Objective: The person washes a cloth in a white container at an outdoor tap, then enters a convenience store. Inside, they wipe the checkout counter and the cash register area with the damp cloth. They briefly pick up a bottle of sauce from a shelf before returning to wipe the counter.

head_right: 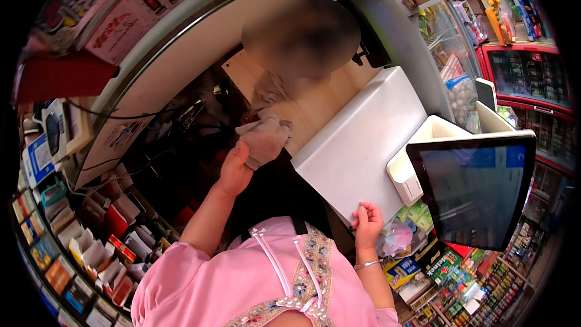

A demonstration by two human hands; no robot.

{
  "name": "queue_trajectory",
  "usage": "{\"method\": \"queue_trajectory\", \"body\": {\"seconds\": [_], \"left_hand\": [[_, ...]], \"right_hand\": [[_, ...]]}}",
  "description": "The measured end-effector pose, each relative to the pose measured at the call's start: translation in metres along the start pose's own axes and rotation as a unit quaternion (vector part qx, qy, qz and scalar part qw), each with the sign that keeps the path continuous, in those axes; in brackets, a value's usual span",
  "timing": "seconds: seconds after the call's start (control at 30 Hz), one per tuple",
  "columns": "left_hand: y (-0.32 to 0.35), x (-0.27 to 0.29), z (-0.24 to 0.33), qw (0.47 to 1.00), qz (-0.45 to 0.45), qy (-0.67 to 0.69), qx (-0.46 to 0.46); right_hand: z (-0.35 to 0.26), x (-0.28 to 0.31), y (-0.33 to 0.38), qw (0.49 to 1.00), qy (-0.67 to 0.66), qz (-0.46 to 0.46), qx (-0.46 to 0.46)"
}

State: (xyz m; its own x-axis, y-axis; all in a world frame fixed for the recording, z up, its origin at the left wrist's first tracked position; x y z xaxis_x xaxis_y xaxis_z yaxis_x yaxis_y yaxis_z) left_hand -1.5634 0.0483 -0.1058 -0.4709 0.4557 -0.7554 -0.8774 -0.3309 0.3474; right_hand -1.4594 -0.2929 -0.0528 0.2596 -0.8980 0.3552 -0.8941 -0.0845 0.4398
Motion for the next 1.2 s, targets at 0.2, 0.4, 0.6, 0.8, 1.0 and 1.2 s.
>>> {"method": "queue_trajectory", "body": {"seconds": [0.2, 0.4, 0.6, 0.8, 1.0, 1.2], "left_hand": [[-0.017, 0.018, -0.039, 0.991, -0.048, -0.079, 0.093], [-0.019, 0.018, -0.051, 0.975, -0.063, -0.128, 0.168], [-0.015, 0.020, -0.063, 0.975, -0.052, -0.136, 0.170], [-0.010, 0.006, -0.045, 0.932, -0.139, -0.302, 0.147], [-0.027, -0.005, -0.034, 0.906, -0.156, -0.386, 0.075], [-0.008, -0.014, -0.034, 0.924, -0.118, -0.363, 0.023]], "right_hand": [[0.001, -0.003, 0.000, 0.999, 0.002, 0.036, 0.004], [0.004, -0.002, 0.000, 0.998, -0.002, 0.056, 0.006], [0.005, -0.001, 0.001, 0.998, -0.002, 0.068, 0.016], [0.006, 0.001, 0.002, 0.997, 0.008, 0.076, 0.018], [0.010, 0.001, 0.005, 0.995, 0.022, 0.090, 0.027], [0.008, 0.000, 0.003, 0.996, 0.032, 0.083, 0.029]]}}
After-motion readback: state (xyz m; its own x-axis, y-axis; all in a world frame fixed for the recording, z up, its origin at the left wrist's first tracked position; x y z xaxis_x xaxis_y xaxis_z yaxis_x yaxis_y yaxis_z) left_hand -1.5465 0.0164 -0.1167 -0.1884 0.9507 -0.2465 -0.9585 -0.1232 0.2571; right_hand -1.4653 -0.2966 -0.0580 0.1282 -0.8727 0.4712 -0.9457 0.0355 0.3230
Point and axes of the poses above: each hand's wrist, its own y-axis away from the middle knuckle, its own x-axis out of the back of the hand, z = x × y, the point moved 5 cm from there along -y, towards the middle knuckle, and after that the axes turned 1 degree about x, right-handed, at the moved point
